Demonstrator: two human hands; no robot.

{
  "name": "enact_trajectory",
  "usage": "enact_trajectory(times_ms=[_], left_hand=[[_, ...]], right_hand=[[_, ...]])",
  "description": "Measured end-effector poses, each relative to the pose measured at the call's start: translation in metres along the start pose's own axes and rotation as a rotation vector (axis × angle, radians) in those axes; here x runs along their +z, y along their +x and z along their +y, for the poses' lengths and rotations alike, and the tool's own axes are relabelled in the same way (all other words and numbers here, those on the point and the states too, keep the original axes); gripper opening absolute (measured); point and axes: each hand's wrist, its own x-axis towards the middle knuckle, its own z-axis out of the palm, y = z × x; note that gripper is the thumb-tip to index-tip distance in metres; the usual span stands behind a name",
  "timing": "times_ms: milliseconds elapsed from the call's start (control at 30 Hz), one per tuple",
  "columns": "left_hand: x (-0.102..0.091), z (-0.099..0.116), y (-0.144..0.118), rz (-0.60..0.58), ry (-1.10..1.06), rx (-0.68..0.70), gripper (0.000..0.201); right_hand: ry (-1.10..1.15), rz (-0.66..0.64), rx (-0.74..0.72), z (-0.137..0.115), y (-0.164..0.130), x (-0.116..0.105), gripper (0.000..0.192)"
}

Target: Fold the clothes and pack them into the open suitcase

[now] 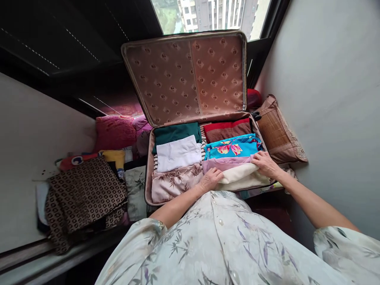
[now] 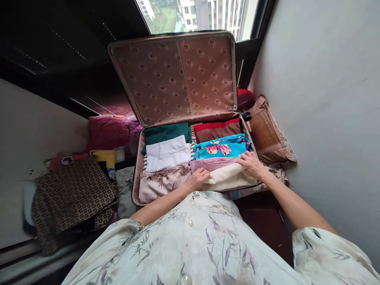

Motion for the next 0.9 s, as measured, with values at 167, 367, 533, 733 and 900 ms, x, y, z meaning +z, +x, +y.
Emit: enact_trajectory(times_ms=[167, 367, 533, 733, 900], left_hand=[[0.004, 0.003, -0.005, 0.194, -0.14, -0.236, 0.025], [-0.015, 0.016, -0.009, 0.283, 0.132, -0.148, 0.068], [-0.017, -0.001, 0.004, -0.175, 0.181, 0.028, 0.1], [-0.013, -0.009, 0.02, -0.359, 0.174, -0.036, 0.111], [-0.034, 0.004, 0.021, -0.308, 0.115, -0.074, 0.097]], right_hand=[[-0.03, 0.245, 0.274, -0.02, -0.016, 0.001, 0.051], [-0.012, 0.169, 0.137, -0.064, -0.027, 0.002, 0.064], [0.051, -0.18, 0.117, -0.046, -0.023, 0.038, 0.082], [0.068, -0.28, 0.145, -0.028, -0.017, 0.058, 0.101], [-0.004, -0.27, 0.206, -0.039, -0.005, 0.022, 0.098]])
